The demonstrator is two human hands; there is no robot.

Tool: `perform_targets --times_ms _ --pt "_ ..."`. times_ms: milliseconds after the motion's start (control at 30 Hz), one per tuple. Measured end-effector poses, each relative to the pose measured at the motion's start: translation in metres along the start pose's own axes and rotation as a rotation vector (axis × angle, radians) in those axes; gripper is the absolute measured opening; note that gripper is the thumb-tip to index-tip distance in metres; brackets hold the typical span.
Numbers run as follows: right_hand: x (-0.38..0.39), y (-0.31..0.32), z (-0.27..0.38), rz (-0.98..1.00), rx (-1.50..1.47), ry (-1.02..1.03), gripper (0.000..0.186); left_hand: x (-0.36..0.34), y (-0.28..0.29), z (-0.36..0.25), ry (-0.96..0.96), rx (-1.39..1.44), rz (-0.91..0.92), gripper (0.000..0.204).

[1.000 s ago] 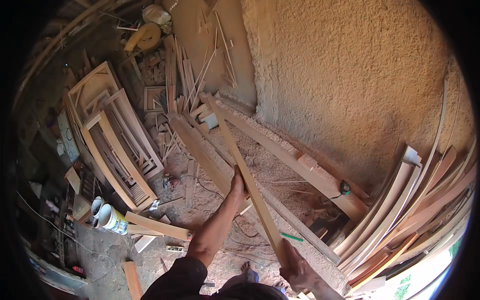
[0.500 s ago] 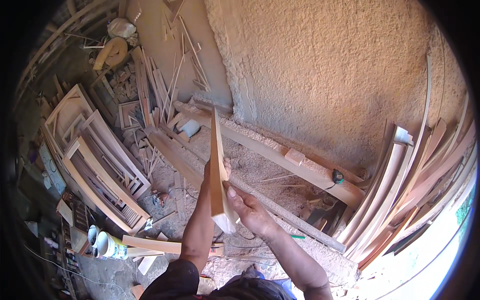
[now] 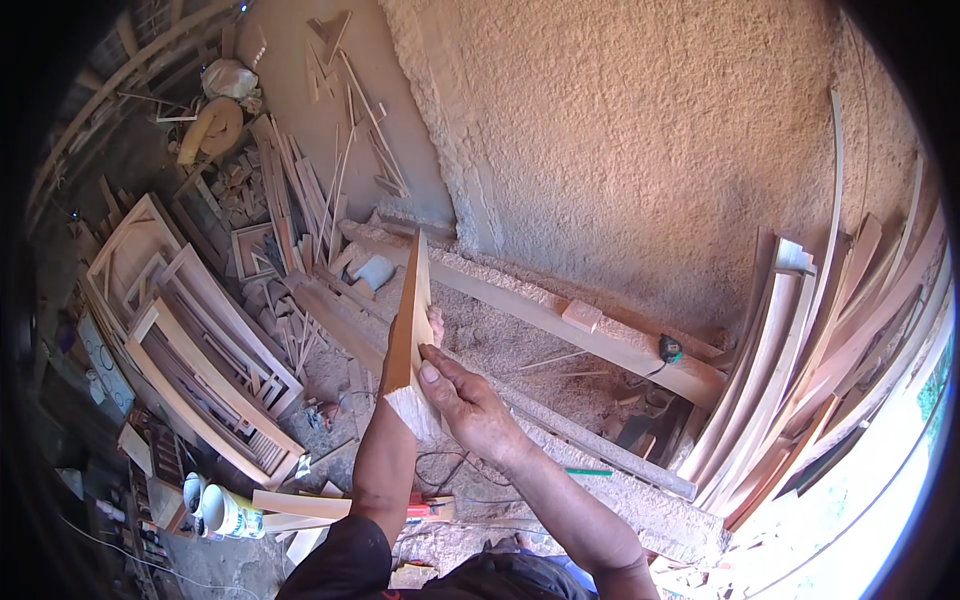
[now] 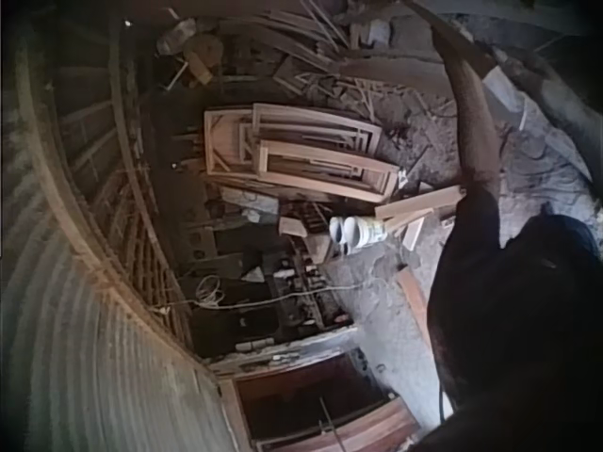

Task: The person selects a long wooden plank from a stack, measures it with a tape measure, and marks it with a pencil. They then use a red circular saw to cut the plank into smaller pieces, repeating the measuring and cutting process for several boards.

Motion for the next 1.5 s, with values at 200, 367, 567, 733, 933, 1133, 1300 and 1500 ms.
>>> perform_targets --times_ms 200,367,567,733,933,1133,1300,1500 --pt "0.001 -0.004 -0.005 -0.006 -0.012 -0.022 0.06 0.005 0.003 0.002 0.019 0.04 0.073 0.035" --pt "0.006 -0.012 -0.014 -0.059 -0.102 0.009 0.061 0.009 0.005 0.01 0.16 0.252 0.2 0.047" --pt "0.022 -0.014 -0.048 -0.123 -0.351 -0.172 0.074 0.021 0.021 0.035 -0.334 0.234 0.14 0.076" --pt "0.011 -0.022 -0.041 0.061 0.061 -0.196 0.07 0.088 -0.002 0.011 -0.136 -0.085 0.297 0.065" --pt "-0.006 -0.043 0.002 0.066 0.261 -0.139 0.062 0.123 -0.045 -0.002 -0.513 -0.233 0.434 0.056" --pt "-0.008 -0.069 0.023 0.059 0.418 -0.021 0.059 0.123 -0.01 -0.021 -0.787 -0.288 0.335 0.048" --pt "-0.004 -0.095 0.024 0.121 0.45 0.034 0.059 0.109 0.022 -0.035 -0.913 0.055 0.567 0.037" --pt "0.005 -0.098 0.03 0.077 0.549 0.164 0.063 0.122 -0.029 -0.004 -0.315 0.597 0.546 0.03"
Point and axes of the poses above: each hand's wrist, its own x-axis away from the middle knuckle, its own y-axis out of the back of the hand, z = x × y, the point moved 8 cm from there along -x, towards the middle knuckle, and after that the axes turned 6 degrees about z, right-handed, at the moved point
